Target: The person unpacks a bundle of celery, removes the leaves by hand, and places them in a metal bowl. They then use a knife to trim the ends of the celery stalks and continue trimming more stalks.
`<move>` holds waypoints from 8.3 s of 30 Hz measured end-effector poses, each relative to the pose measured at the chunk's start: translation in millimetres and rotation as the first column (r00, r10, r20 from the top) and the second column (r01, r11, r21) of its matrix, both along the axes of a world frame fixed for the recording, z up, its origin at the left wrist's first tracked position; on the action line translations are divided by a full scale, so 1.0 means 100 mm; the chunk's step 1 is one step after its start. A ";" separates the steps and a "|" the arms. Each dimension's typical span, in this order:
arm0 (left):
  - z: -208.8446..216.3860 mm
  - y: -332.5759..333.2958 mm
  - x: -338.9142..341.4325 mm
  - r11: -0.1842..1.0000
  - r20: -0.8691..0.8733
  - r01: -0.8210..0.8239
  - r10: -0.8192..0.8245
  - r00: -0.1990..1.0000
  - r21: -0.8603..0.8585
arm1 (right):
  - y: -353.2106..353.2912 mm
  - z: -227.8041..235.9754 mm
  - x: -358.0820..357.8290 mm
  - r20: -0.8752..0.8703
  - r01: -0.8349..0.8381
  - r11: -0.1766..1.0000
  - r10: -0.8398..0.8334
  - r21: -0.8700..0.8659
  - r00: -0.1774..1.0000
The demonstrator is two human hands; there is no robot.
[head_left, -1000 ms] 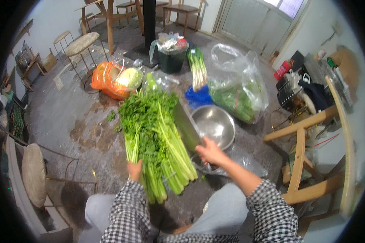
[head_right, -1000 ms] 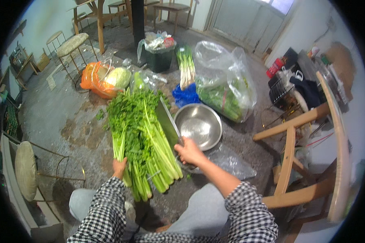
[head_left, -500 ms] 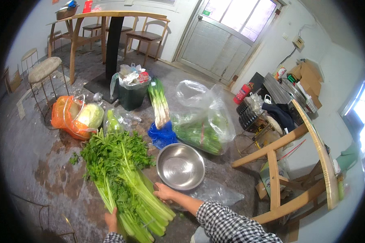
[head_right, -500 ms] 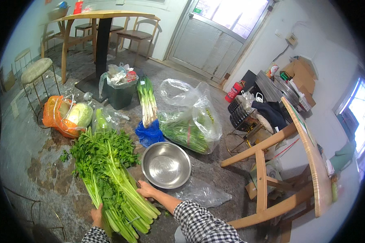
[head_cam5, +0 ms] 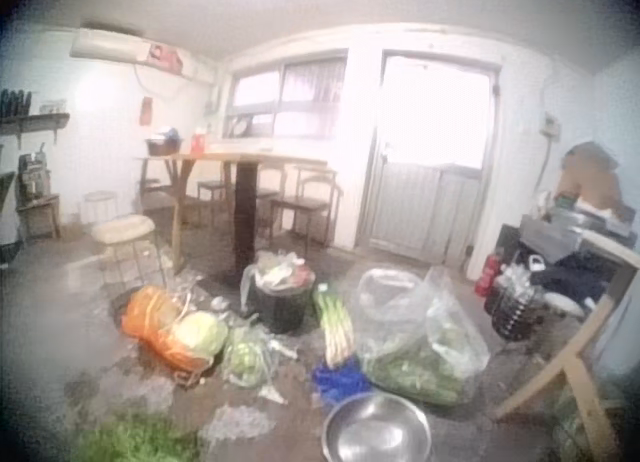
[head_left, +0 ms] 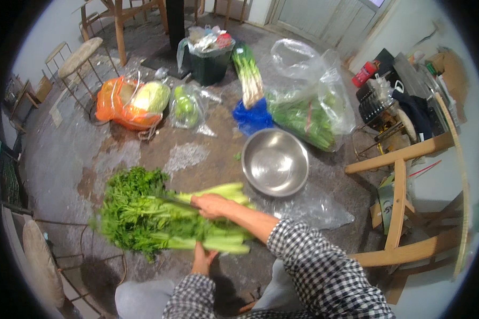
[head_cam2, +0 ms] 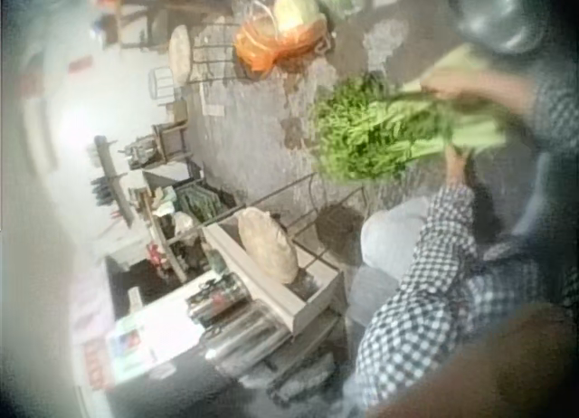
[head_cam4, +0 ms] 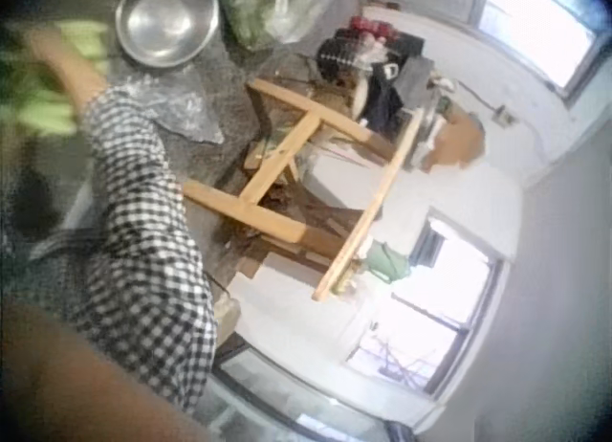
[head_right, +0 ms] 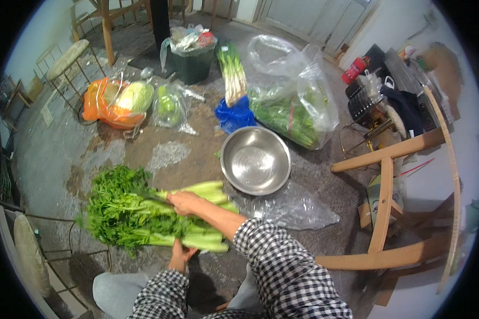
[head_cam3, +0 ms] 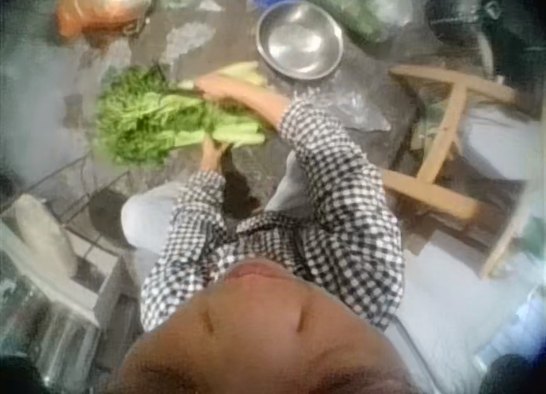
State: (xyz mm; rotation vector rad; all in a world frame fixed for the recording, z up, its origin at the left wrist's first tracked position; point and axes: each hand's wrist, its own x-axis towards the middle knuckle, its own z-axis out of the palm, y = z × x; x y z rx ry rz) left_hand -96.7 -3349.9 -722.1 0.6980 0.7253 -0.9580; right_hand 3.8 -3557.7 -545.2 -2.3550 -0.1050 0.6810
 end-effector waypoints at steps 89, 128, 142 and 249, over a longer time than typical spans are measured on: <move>5.10 -1.61 0.52 0.778 0.299 -0.066 -0.316 -0.900 0.625 | -0.29 2.38 -1.49 0.362 0.377 0.528 -0.828 0.761 0.429; 3.31 -1.10 0.95 0.787 0.628 -0.114 -0.562 -0.539 0.606 | -1.21 1.88 -1.54 -0.343 0.123 -0.336 -0.938 0.934 0.049; 3.25 -1.10 0.89 0.673 0.801 0.439 -0.543 -0.253 0.595 | -1.30 1.86 -1.52 -0.320 0.109 -0.321 -0.947 0.941 -0.025; 3.54 -0.73 1.51 0.773 0.484 -0.349 -0.613 -0.624 0.529 | -1.78 1.82 -1.77 -0.433 0.038 -0.438 -0.896 0.898 -0.101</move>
